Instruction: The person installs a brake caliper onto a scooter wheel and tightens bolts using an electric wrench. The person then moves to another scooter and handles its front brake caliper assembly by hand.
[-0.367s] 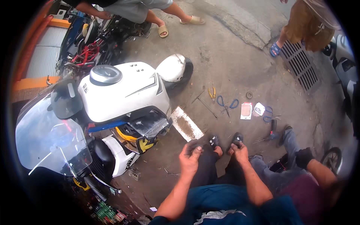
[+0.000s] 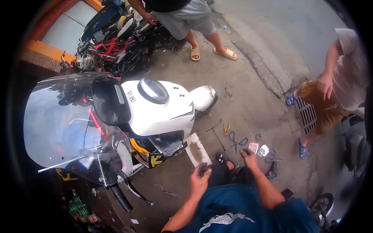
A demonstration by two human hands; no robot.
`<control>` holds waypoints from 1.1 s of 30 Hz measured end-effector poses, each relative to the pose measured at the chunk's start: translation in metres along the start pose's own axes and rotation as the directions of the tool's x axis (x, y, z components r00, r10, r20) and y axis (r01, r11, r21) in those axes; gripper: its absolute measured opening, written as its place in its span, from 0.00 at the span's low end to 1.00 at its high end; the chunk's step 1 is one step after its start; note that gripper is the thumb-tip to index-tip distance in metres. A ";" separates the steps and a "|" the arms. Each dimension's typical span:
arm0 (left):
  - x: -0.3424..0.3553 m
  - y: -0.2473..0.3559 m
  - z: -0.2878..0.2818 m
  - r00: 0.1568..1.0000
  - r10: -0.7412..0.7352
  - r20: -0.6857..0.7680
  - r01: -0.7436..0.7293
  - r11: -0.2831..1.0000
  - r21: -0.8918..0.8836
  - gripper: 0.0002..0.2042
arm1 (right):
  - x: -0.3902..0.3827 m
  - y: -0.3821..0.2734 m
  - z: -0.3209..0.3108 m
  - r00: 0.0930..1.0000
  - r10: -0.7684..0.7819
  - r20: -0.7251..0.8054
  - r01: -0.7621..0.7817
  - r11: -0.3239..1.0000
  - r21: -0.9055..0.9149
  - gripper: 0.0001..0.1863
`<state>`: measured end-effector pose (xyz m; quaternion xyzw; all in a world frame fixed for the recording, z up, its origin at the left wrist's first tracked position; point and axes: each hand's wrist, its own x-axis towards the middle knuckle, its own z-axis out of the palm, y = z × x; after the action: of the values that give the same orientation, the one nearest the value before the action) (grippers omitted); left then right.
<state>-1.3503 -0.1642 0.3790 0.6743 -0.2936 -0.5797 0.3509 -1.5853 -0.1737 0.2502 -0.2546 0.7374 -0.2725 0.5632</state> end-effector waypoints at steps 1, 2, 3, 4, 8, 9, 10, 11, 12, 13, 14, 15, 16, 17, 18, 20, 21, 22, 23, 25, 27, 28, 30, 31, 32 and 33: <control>0.007 0.010 -0.003 1.000 -0.002 -0.017 0.002 1.000 -0.015 0.16 | 0.016 -0.016 0.009 0.999 -0.001 0.048 0.002 1.000 -0.022 0.23; 0.017 0.021 -0.004 0.996 0.034 -0.088 -0.038 0.998 -0.049 0.17 | 0.036 -0.034 0.016 0.995 0.002 0.095 0.003 0.999 -0.044 0.23; 0.022 0.030 -0.001 0.985 0.057 -0.161 -0.071 0.994 -0.084 0.19 | 0.048 -0.056 0.023 0.992 0.013 0.122 -0.008 0.999 -0.038 0.24; 0.030 0.029 -0.004 0.965 0.144 -0.219 -0.162 0.984 -0.068 0.21 | 0.061 -0.079 0.031 0.989 0.024 0.147 -0.020 0.999 -0.033 0.24; 0.045 0.087 -0.006 0.822 0.275 -0.498 -0.310 0.951 0.014 0.23 | 0.098 -0.140 0.041 0.967 0.089 0.238 -0.095 0.995 0.015 0.26; 0.053 0.096 -0.008 0.733 0.326 -0.597 -0.404 0.915 0.002 0.27 | 0.113 -0.153 0.046 0.955 0.122 0.270 -0.136 0.990 0.031 0.28; 0.062 0.102 -0.010 0.621 0.359 -0.696 -0.494 0.869 0.007 0.31 | 0.121 -0.173 0.047 0.948 0.141 0.284 -0.143 0.990 -0.011 0.25; 0.068 0.107 -0.015 0.593 0.347 -0.726 -0.495 0.869 0.012 0.31 | 0.135 -0.181 0.052 0.939 0.136 0.315 -0.131 0.991 -0.037 0.25; 0.075 0.112 -0.018 0.501 0.327 -0.801 -0.557 0.831 -0.009 0.32 | 0.153 -0.188 0.051 0.919 0.181 0.352 -0.169 0.984 -0.063 0.26; 0.078 0.116 -0.019 0.396 0.293 -0.870 -0.612 0.791 -0.012 0.34 | 0.170 -0.199 0.052 0.889 0.232 0.395 -0.210 0.973 -0.099 0.27; 0.081 0.123 -0.020 0.357 0.272 -0.894 -0.610 0.793 -0.002 0.34 | 0.189 -0.212 0.058 0.863 0.249 0.439 -0.196 0.967 -0.164 0.31; 0.084 0.129 -0.017 0.296 0.251 -0.922 -0.638 0.770 0.005 0.35 | 0.211 -0.224 0.067 0.847 0.254 0.466 -0.178 0.963 -0.202 0.31; 0.087 0.134 -0.016 0.242 0.232 -0.942 -0.663 0.749 0.014 0.36 | 0.225 -0.234 0.080 0.816 0.261 0.516 -0.182 0.963 -0.199 0.34; 0.095 0.137 -0.012 0.210 0.211 -0.955 -0.656 0.754 0.022 0.36 | 0.239 -0.244 0.093 0.782 0.268 0.563 -0.189 0.962 -0.196 0.37; 0.093 0.142 -0.014 0.151 0.177 -0.973 -0.671 0.741 0.031 0.36 | 0.245 -0.256 0.114 0.734 0.253 0.630 -0.137 0.964 -0.226 0.43; 0.088 0.156 -0.009 0.014 0.072 -0.997 -0.696 0.717 0.042 0.32 | 0.252 -0.265 0.148 0.696 0.319 0.644 -0.159 0.942 -0.295 0.45; 0.089 0.165 -0.011 -0.022 0.050 -0.998 -0.695 0.717 0.051 0.32 | 0.264 -0.272 0.168 0.671 0.343 0.657 -0.161 0.933 -0.322 0.48; 0.086 0.176 -0.016 -0.090 0.026 -0.996 -0.662 0.745 0.079 0.30 | 0.273 -0.279 0.182 0.655 0.350 0.670 -0.137 0.927 -0.350 0.48; 0.075 0.178 -0.025 -0.165 0.002 -0.986 -0.619 0.778 0.106 0.28 | 0.276 -0.280 0.196 0.640 0.373 0.672 -0.161 0.920 -0.357 0.49; 0.056 0.153 -0.037 -0.229 -0.034 -0.973 -0.591 0.799 0.111 0.26 | 0.278 -0.275 0.217 0.634 0.388 0.669 -0.161 0.912 -0.377 0.53; 0.094 0.186 -0.040 -0.164 -0.195 -0.967 -0.868 0.495 0.047 0.24 | 0.294 -0.272 0.241 0.612 0.494 0.617 -0.275 0.865 -0.420 0.54; 0.098 0.202 -0.043 -0.197 -0.205 -0.959 -0.896 0.434 0.091 0.23 | 0.296 -0.269 0.248 0.530 0.501 0.684 -0.276 0.865 -0.420 0.54; 0.086 0.196 -0.051 -0.143 -0.233 -0.962 -0.932 0.360 0.051 0.23 | 0.291 -0.260 0.260 0.545 0.533 0.647 -0.312 0.845 -0.433 0.52; 0.070 0.193 -0.054 -0.021 -0.209 -0.978 -0.960 0.276 -0.038 0.22 | 0.294 -0.253 0.266 0.555 0.541 0.632 -0.357 0.841 -0.406 0.51; 0.062 0.182 -0.058 -0.071 -0.221 -0.973 -0.959 0.282 0.006 0.22 | 0.305 -0.242 0.272 0.498 0.509 0.702 -0.411 0.852 -0.325 0.49; 0.060 0.168 -0.064 0.025 -0.137 -0.990 -0.987 0.151 -0.046 0.21 | 0.316 -0.232 0.278 0.439 0.466 0.768 -0.470 0.848 -0.246 0.46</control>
<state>-1.2760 -0.3017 0.4864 0.3717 0.0568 0.0806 0.9231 -1.3744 -0.5885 0.1312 -0.1343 0.4406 0.0377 0.8868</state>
